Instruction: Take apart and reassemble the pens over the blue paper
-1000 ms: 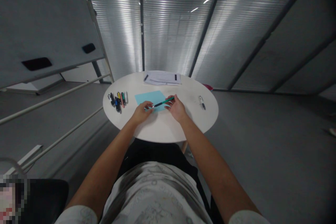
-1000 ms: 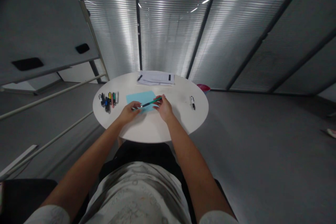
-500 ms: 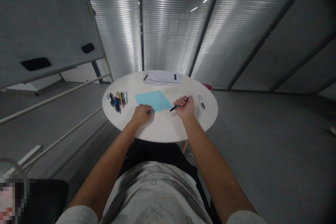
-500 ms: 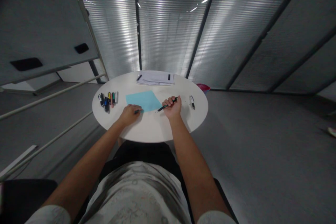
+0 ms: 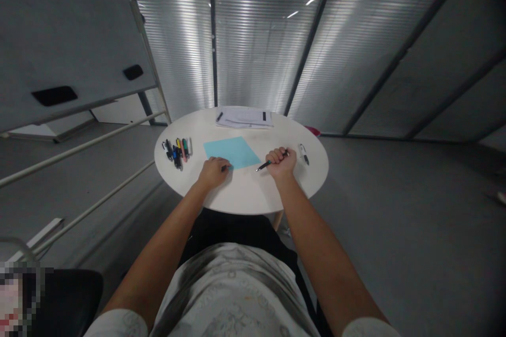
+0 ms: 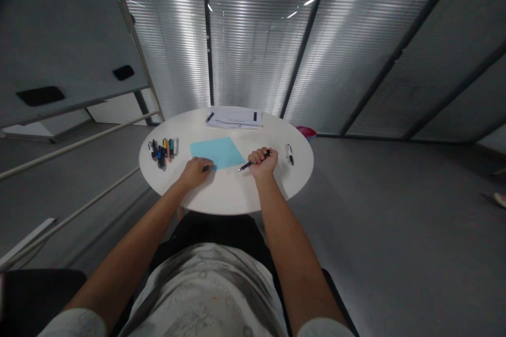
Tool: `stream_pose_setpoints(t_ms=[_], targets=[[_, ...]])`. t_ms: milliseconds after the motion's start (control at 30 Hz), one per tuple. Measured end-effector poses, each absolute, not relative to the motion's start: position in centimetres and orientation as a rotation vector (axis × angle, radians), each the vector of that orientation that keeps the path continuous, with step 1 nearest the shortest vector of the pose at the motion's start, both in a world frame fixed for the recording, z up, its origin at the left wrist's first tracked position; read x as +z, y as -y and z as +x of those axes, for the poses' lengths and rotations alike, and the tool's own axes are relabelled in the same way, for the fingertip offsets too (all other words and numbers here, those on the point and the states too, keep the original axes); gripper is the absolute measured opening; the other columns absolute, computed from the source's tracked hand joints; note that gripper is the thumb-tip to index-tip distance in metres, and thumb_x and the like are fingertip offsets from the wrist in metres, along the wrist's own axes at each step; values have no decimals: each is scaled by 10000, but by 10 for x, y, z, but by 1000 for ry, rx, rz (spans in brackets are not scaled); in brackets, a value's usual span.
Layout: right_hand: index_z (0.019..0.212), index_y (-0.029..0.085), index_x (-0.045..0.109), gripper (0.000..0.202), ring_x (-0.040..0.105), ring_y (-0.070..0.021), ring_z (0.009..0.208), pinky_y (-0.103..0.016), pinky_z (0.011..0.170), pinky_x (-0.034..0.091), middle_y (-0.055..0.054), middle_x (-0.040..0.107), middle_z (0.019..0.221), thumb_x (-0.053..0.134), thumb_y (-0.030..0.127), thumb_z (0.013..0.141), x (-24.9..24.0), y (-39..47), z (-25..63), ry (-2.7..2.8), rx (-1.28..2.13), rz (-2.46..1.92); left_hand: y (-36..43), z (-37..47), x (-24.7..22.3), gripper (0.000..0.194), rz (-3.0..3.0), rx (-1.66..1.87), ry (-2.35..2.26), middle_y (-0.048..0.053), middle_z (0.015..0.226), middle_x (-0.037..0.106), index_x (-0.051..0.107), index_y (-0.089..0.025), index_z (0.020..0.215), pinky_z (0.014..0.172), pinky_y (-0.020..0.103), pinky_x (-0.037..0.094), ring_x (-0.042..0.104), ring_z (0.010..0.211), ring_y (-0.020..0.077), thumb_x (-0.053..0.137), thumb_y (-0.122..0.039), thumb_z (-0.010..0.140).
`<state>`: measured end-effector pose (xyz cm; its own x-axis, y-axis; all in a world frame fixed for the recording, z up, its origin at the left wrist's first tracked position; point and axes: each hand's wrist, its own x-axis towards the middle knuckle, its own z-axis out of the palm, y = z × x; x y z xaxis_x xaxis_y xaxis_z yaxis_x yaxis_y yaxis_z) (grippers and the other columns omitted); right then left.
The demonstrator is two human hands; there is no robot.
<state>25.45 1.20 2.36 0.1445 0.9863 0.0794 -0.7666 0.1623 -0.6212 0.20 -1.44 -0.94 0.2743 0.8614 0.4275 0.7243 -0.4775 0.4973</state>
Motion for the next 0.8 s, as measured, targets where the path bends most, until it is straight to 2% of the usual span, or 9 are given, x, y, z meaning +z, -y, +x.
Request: stream_pose_setpoints(t_ms=[233,467,600,667,733,800], targets=[[573,219,382,359,246,-79,365,-200,364,278,67,258,444,394,426,866,28,-5,250,451,1396,-434,15,2,-10,303,2378,964,-1468,67,1071,724,761,-247,915,990,434,404,613,1040,264,503,-173,773],[583,224,365,321,260,-73,366,-198,356,300,76,253,467,462,400,834,27,-8,251,497,1368,-493,14,2,-11,326,2418,932,-1520,59,1094,720,760,-255,942,984,423,415,614,1050,258,489,-165,784],[663,222,440,171,306,-53,384,-158,349,283,86,336,503,593,184,727,28,-13,245,490,1340,-515,14,2,-11,319,2412,941,-1512,59,1077,724,760,-256,926,981,420,423,618,1040,252,501,-159,767],[723,230,493,190,301,-47,379,-142,334,243,101,323,495,622,98,675,28,-16,241,499,1322,-548,14,3,-10,311,2401,958,-1506,60,1076,724,761,-257,919,976,421,427,619,1032,254,507,-165,766],[746,233,524,168,325,-54,378,-150,334,265,104,315,482,638,126,683,27,-16,238,523,1324,-604,15,3,-10,301,2384,960,-1509,61,1071,724,762,-256,916,972,414,430,615,1037,258,520,-173,758],[763,228,555,77,424,-78,414,-183,375,367,85,363,483,621,262,743,26,-15,237,563,1359,-653,15,3,-9,296,2373,949,-1510,59,1070,725,763,-257,915,971,408,431,609,1045,259,531,-177,749]])
